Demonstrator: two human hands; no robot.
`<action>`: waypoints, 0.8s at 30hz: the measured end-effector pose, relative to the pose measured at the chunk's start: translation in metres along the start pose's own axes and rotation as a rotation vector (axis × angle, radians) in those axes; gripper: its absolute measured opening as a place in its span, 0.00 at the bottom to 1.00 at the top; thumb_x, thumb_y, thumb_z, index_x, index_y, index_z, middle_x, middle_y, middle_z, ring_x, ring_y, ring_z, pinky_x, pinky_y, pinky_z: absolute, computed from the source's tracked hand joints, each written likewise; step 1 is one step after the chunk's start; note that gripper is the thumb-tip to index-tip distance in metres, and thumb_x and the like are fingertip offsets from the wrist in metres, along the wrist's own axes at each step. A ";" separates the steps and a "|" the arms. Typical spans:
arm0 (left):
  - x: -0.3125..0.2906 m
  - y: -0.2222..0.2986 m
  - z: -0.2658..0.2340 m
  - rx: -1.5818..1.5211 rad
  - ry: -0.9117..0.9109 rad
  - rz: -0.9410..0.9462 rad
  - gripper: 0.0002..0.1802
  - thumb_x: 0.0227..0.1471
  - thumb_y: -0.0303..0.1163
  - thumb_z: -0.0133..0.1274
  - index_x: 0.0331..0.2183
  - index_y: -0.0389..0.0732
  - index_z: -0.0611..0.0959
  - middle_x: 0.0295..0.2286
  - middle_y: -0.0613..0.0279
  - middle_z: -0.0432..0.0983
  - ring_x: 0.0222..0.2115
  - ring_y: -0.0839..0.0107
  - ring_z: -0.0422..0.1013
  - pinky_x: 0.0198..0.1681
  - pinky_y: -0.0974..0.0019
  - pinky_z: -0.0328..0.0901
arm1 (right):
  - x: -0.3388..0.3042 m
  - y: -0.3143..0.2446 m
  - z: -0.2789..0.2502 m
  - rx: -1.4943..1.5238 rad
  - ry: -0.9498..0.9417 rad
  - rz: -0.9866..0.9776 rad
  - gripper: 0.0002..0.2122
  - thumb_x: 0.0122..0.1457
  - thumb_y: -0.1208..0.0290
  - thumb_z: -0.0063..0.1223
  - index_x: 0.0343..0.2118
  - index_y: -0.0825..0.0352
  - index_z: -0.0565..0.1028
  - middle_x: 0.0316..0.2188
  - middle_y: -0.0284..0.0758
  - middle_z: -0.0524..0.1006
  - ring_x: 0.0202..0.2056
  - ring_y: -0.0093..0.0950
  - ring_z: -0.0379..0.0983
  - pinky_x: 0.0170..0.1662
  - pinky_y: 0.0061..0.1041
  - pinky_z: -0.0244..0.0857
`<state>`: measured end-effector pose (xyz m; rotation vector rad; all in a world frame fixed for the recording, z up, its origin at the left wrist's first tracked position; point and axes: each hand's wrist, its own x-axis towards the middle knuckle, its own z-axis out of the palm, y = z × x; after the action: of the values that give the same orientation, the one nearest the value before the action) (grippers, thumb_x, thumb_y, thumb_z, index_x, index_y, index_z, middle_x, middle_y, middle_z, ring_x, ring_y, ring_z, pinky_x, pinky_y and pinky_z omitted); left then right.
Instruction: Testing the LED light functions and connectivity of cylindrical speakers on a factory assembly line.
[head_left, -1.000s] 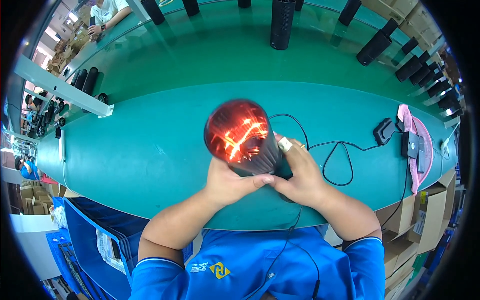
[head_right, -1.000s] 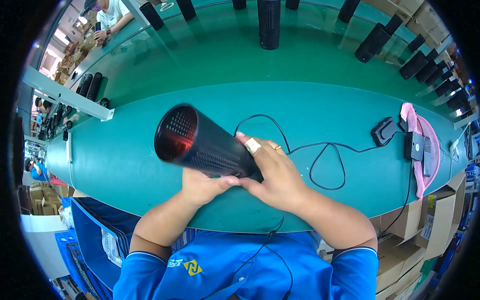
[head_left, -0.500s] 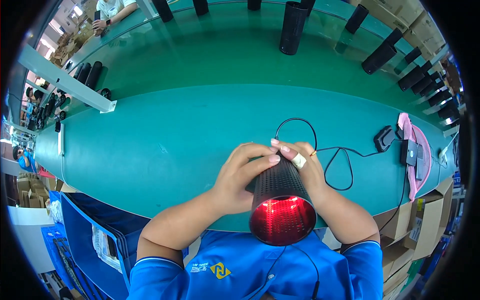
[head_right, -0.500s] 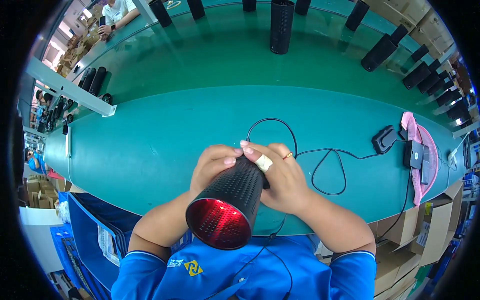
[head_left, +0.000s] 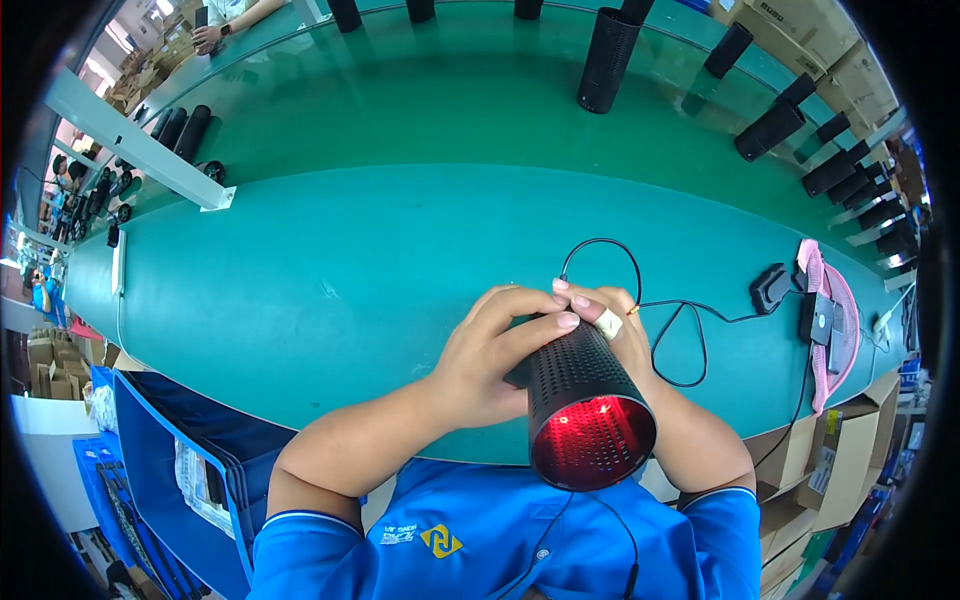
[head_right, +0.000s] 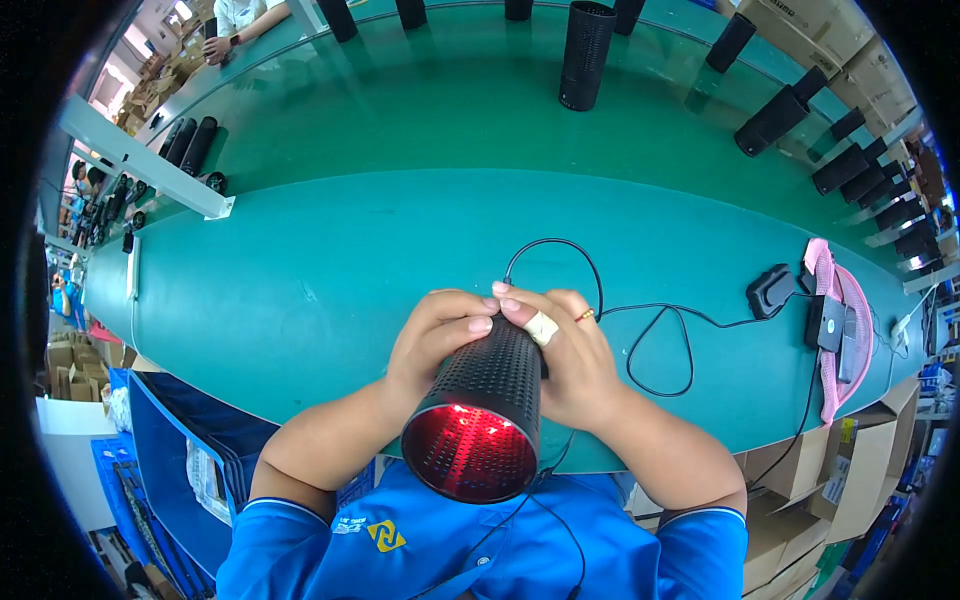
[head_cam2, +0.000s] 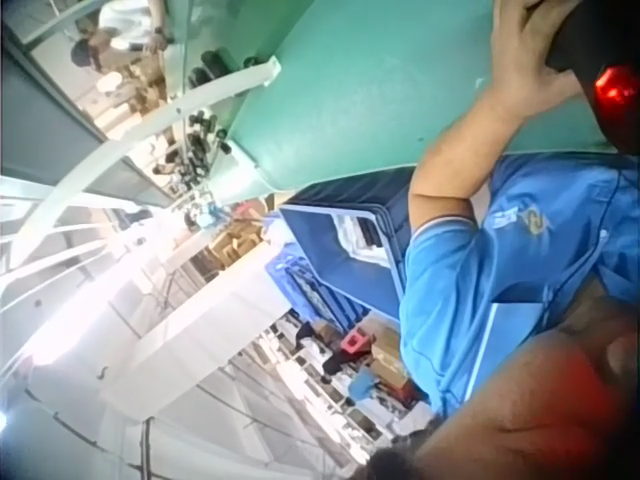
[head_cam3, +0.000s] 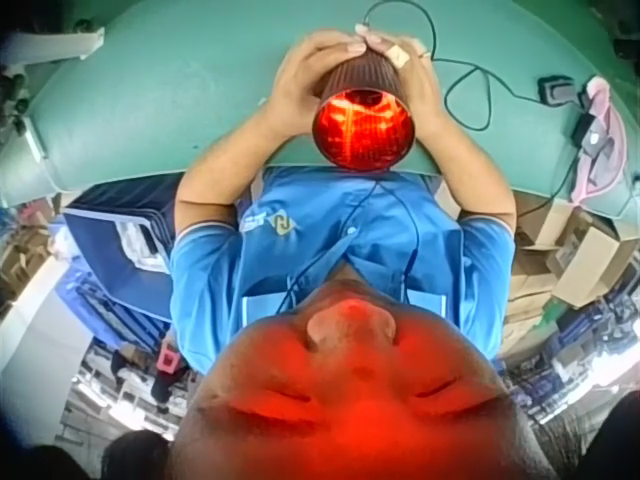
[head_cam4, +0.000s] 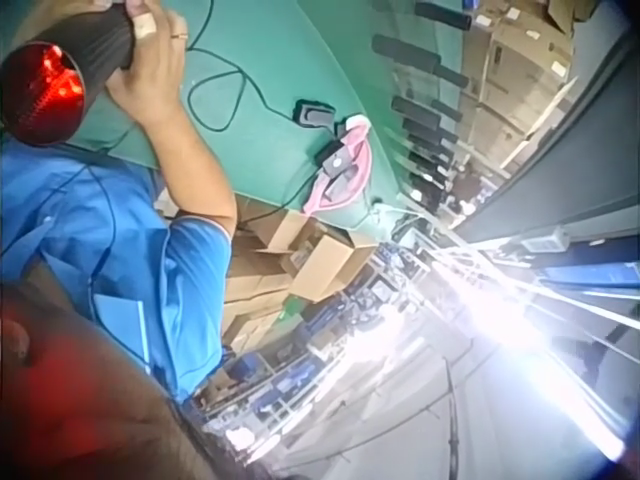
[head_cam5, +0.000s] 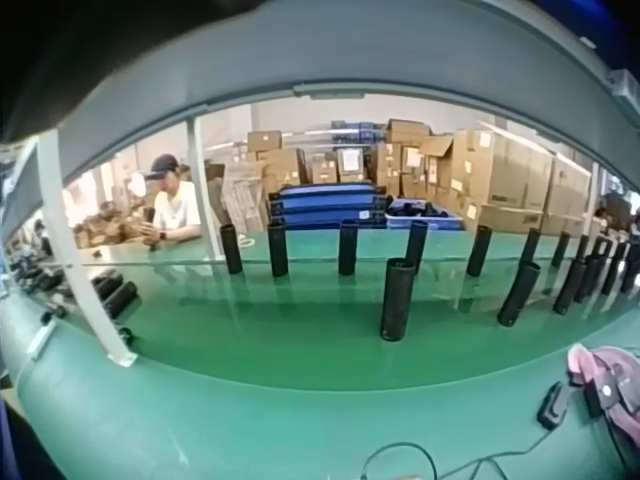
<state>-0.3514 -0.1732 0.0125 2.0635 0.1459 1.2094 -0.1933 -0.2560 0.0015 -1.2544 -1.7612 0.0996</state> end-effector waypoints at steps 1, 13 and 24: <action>0.000 0.000 0.000 0.000 -0.003 -0.006 0.34 0.28 0.26 0.65 0.44 0.46 0.75 0.42 0.60 0.68 0.37 0.62 0.68 0.40 0.62 0.64 | 0.000 0.000 0.000 -0.007 0.002 -0.010 0.30 0.38 0.79 0.62 0.49 0.65 0.66 0.48 0.40 0.72 0.37 0.30 0.69 0.43 0.25 0.60; -0.002 0.000 0.000 0.008 -0.012 -0.019 0.35 0.26 0.27 0.66 0.44 0.46 0.75 0.43 0.61 0.68 0.38 0.63 0.67 0.40 0.63 0.64 | 0.001 0.002 0.002 -0.012 0.006 -0.036 0.30 0.39 0.77 0.62 0.49 0.65 0.66 0.48 0.41 0.72 0.39 0.30 0.71 0.43 0.25 0.60; -0.002 0.000 0.000 0.011 0.006 0.014 0.34 0.28 0.25 0.65 0.44 0.46 0.75 0.42 0.61 0.68 0.37 0.63 0.67 0.40 0.63 0.64 | 0.002 -0.004 0.001 -0.030 0.021 -0.034 0.28 0.39 0.78 0.61 0.48 0.66 0.66 0.48 0.42 0.72 0.39 0.32 0.71 0.44 0.26 0.62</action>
<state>-0.3522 -0.1737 0.0112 2.0733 0.1410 1.2264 -0.1969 -0.2555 0.0041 -1.2419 -1.7705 0.0406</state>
